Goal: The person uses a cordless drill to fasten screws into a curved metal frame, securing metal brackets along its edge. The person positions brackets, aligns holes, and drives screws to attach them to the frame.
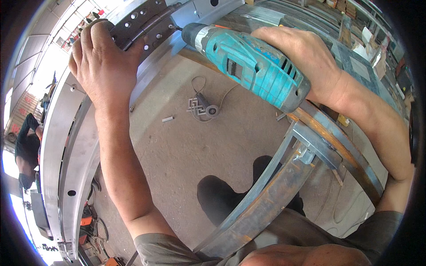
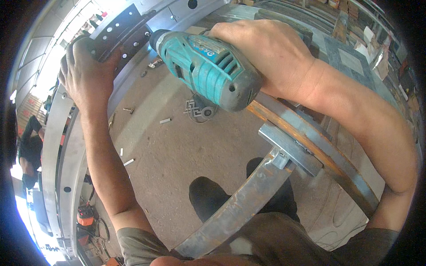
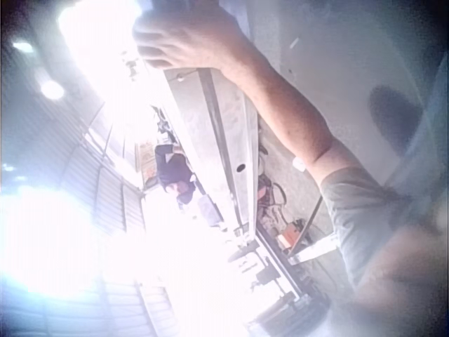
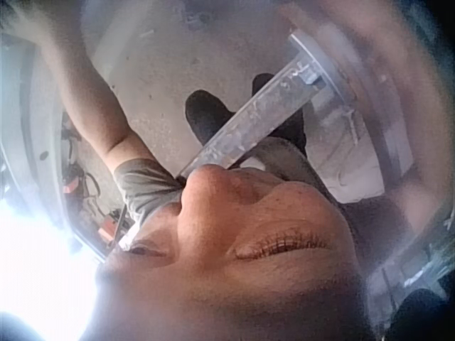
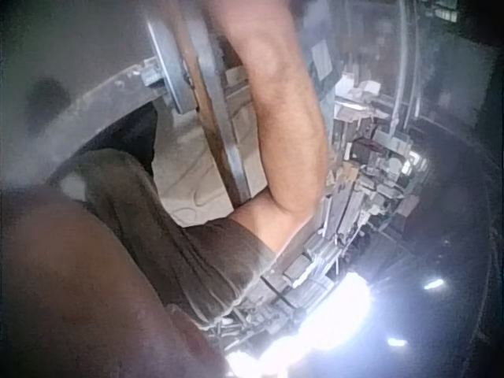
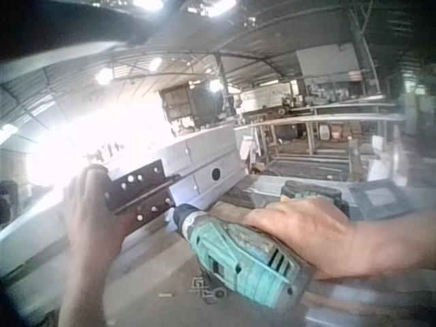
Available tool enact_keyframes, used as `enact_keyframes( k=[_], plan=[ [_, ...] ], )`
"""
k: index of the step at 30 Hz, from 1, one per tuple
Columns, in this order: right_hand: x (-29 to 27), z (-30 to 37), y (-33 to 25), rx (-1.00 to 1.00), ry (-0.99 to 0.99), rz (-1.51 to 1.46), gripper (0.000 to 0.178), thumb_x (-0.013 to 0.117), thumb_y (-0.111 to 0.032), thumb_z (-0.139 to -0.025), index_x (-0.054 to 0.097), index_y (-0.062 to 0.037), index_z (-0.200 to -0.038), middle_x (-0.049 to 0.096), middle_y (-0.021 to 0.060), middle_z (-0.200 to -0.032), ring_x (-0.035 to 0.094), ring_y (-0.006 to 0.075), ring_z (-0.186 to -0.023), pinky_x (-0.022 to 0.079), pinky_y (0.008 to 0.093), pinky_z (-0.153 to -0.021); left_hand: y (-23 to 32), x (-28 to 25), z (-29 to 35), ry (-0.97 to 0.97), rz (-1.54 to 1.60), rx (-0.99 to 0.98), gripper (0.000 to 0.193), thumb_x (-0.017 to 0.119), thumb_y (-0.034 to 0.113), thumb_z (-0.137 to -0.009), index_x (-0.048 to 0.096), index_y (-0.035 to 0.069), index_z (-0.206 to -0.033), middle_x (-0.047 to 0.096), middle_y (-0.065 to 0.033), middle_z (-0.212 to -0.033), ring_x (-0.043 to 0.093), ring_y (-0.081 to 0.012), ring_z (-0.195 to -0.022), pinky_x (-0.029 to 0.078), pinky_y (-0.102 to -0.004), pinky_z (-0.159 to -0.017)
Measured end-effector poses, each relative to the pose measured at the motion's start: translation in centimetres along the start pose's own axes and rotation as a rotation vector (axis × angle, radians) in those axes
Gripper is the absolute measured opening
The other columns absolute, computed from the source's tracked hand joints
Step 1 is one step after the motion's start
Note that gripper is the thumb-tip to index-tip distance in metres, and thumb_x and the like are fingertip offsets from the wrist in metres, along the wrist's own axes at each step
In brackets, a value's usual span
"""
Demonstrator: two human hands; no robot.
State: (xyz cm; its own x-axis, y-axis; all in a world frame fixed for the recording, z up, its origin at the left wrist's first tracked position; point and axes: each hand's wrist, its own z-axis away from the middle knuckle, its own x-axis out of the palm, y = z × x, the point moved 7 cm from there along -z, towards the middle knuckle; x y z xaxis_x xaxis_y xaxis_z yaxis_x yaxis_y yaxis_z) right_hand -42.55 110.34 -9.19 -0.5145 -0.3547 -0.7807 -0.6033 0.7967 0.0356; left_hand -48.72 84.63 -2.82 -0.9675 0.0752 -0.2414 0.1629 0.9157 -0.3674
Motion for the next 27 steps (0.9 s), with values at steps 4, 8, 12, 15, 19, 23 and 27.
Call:
enact_keyframes(
  k=[4,8,12,15,19,23,27],
  plan=[
    [0.21,-0.02,0.09,-0.005,-0.004,0.01,0.055,0.09,-0.01,-0.071,0.064,-0.0104,-0.12,0.073,0.0066,-0.104,0.073,0.0235,-0.098,0.063,0.036,-0.093,0.13,-0.1,0.06,0.028,-0.004,0.021,0.059,0.091,0.04,-0.074,0.063,0.006,-0.115,0.065,-0.0129,-0.12,0.06,-0.0332,-0.114,0.039,-0.0505,-0.103],
    [0.18,0.01,0.07,-0.004,0.003,0.012,0.053,0.089,-0.011,-0.073,0.064,-0.0103,-0.12,0.073,0.0067,-0.104,0.074,0.0233,-0.098,0.063,0.0355,-0.093,0.1,-0.01,0.03,0.014,0.002,0.013,0.059,0.091,0.04,-0.074,0.064,0.006,-0.114,0.065,-0.0129,-0.119,0.06,-0.033,-0.114,0.04,-0.0502,-0.102],
    [0.12,0.08,-0.05,-0.005,-0.004,0.014,0.053,0.089,-0.011,-0.073,0.064,-0.01,-0.12,0.073,0.007,-0.105,0.074,0.0239,-0.098,0.063,0.0356,-0.093,0.11,-0.03,0.0,0.0,0.002,0.003,0.058,0.091,0.04,-0.074,0.064,0.006,-0.113,0.065,-0.0125,-0.119,0.06,-0.0327,-0.114,0.039,-0.0498,-0.102],
    [0.1,0.04,-0.01,-0.004,-0.022,0.012,0.054,0.089,-0.01,-0.073,0.064,-0.01,-0.121,0.073,0.007,-0.106,0.074,0.0241,-0.099,0.063,0.0356,-0.093,0.08,0.01,0.0,-0.015,0.002,-0.013,0.058,0.09,0.04,-0.074,0.064,0.006,-0.113,0.065,-0.0121,-0.119,0.06,-0.0323,-0.114,0.039,-0.0495,-0.103],
    [-0.04,-0.16,0.01,0.008,-0.014,0.021,0.054,0.089,-0.009,-0.073,0.064,-0.0091,-0.12,0.073,0.0075,-0.107,0.074,0.0247,-0.1,0.063,0.0355,-0.093,0.12,-0.09,0.01,0.008,0.01,-0.002,0.058,0.091,0.04,-0.074,0.064,0.007,-0.113,0.064,-0.0116,-0.12,0.059,-0.0325,-0.114,0.039,-0.0492,-0.103],
    [-0.28,-0.23,-0.24,-0.002,-0.008,0.012,0.053,0.088,-0.008,-0.072,0.064,-0.0084,-0.119,0.073,0.0084,-0.106,0.073,0.026,-0.1,0.063,0.0363,-0.092,-0.04,0.09,0.06,0.003,0.015,-0.013,0.058,0.091,0.039,-0.074,0.064,0.007,-0.114,0.064,-0.0113,-0.12,0.059,-0.0326,-0.114,0.039,-0.0495,-0.103],
    [-0.33,-0.28,-0.19,-0.004,-0.004,0.009,0.054,0.088,-0.006,-0.071,0.063,-0.008,-0.118,0.072,0.0091,-0.106,0.073,0.0278,-0.1,0.062,0.0377,-0.09,0.0,0.07,-0.01,0.004,0.011,0.002,0.058,0.09,0.039,-0.074,0.063,0.007,-0.114,0.064,-0.0103,-0.117,0.059,-0.0321,-0.113,0.039,-0.0494,-0.103]
  ],
)
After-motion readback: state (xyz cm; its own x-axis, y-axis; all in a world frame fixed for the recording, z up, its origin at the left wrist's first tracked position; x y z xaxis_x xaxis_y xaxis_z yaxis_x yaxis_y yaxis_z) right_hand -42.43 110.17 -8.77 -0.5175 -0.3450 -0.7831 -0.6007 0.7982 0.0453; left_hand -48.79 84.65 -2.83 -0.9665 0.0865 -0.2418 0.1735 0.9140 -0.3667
